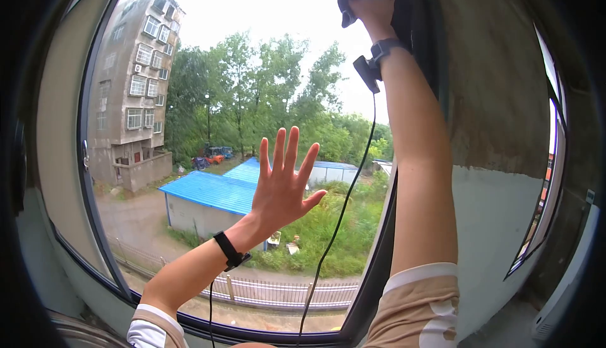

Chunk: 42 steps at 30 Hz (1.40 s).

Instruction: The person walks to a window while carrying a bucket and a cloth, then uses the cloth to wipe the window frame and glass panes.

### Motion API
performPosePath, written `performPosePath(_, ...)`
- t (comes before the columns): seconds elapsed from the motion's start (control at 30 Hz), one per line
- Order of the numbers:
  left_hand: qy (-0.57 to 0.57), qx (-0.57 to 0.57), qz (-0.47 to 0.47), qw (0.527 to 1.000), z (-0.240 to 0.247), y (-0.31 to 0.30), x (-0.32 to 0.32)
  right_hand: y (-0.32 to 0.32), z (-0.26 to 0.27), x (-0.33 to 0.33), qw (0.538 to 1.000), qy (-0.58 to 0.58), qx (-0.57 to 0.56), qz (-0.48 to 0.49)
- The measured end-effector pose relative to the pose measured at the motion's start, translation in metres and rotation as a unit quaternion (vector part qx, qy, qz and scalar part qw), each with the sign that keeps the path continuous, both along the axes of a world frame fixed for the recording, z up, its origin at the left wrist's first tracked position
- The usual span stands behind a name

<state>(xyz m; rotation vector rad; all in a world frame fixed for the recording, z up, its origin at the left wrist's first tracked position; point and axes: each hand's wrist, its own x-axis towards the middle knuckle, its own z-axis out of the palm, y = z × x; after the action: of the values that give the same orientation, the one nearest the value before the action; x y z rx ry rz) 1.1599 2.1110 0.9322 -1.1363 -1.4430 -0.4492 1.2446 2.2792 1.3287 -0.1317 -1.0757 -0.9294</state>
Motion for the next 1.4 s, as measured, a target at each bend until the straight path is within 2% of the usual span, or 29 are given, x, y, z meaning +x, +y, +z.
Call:
performPosePath(0.07,0.003,0.001,0.003,1.0,0.002,0.001,0.0,-0.028,-0.011,0.001,0.982,-0.146,-0.119,0.024)
performPosePath(0.1,0.003,0.002,0.001,1.0,0.002,0.001,0.0,-0.017,-0.011,-0.029,0.974,-0.138,-0.048,0.176)
performPosePath(0.13,0.001,0.002,0.006,1.0,0.002,0.001,0.001,-0.002,-0.008,-0.06,0.94,-0.137,0.044,0.31)
performPosePath(0.23,-0.002,0.0,0.018,1.0,0.004,0.0,0.004,-0.067,-0.036,-0.099,0.985,-0.137,0.082,0.072)
performPosePath(0.27,-0.001,0.0,0.026,1.0,0.004,-0.001,0.004,-0.095,-0.053,-0.107,0.979,-0.181,0.084,-0.036)
performPosePath(0.33,0.0,0.0,0.029,1.0,0.005,-0.001,0.005,-0.156,-0.11,-0.059,0.956,-0.216,0.046,-0.193)
performPosePath(0.4,0.007,0.004,0.025,1.0,0.003,0.0,0.004,-0.157,-0.118,-0.086,0.969,-0.177,0.172,-0.018)
performPosePath(0.43,0.014,0.006,0.027,1.0,0.003,0.0,0.004,-0.158,-0.116,-0.106,0.969,-0.179,0.17,-0.016)
performPosePath(0.5,0.015,0.008,0.029,0.999,0.004,0.001,0.004,-0.155,-0.107,-0.141,0.96,-0.093,0.184,0.187)
performPosePath(0.6,0.017,0.009,0.028,0.999,0.004,0.0,0.005,-0.141,-0.109,-0.127,0.944,-0.123,0.205,0.229)
performPosePath(0.7,0.009,0.015,0.037,0.999,0.005,-0.001,0.008,-0.114,-0.093,-0.118,0.956,-0.098,0.177,0.213)
performPosePath(0.73,0.009,0.014,0.037,0.999,0.005,0.0,0.008,-0.095,-0.097,-0.086,0.97,-0.105,0.202,0.087)
performPosePath(0.8,0.008,0.016,0.044,0.999,0.004,0.0,0.007,-0.059,-0.074,-0.08,0.967,0.012,0.131,0.216)
performPosePath(0.87,0.0,0.018,0.05,0.999,0.003,0.002,0.005,-0.031,-0.072,-0.029,0.983,0.048,0.112,0.135)
performPosePath(0.9,0.006,0.023,0.039,0.999,0.002,0.003,0.003,0.003,-0.058,-0.012,0.99,0.003,0.142,0.006)
performPosePath(0.93,0.013,0.029,0.029,0.999,0.003,0.003,0.003,0.031,-0.044,0.0,0.976,-0.041,0.172,-0.123)
performPosePath(0.97,0.003,0.025,0.031,0.999,0.003,0.002,0.004,0.034,-0.045,0.018,0.986,-0.056,0.121,-0.104)
performPosePath(1.03,-0.001,0.027,0.036,0.999,0.003,0.002,0.005,0.054,-0.055,0.037,0.99,-0.074,0.106,0.057)
performPosePath(1.1,0.001,0.026,0.031,0.999,0.003,0.003,0.005,0.058,-0.07,0.032,0.965,-0.078,0.143,0.207)
performPosePath(1.2,0.004,0.024,0.046,0.999,0.003,0.002,0.005,0.032,-0.083,0.042,0.949,-0.068,0.129,0.28)
performPosePath(1.3,0.009,0.031,0.033,0.999,0.003,0.005,0.002,0.036,-0.076,0.041,0.971,-0.037,0.117,0.204)
performPosePath(1.33,0.018,0.034,0.023,0.999,0.002,0.004,-0.001,0.045,-0.07,0.04,0.981,-0.02,0.143,0.128)
performPosePath(1.37,0.022,0.025,-0.014,0.999,0.001,-0.001,-0.003,0.055,-0.066,0.032,0.979,-0.017,0.156,0.13)
performPosePath(1.4,0.013,0.025,0.004,1.0,-0.004,-0.011,-0.007,0.066,-0.061,0.025,0.977,-0.014,0.168,0.131)
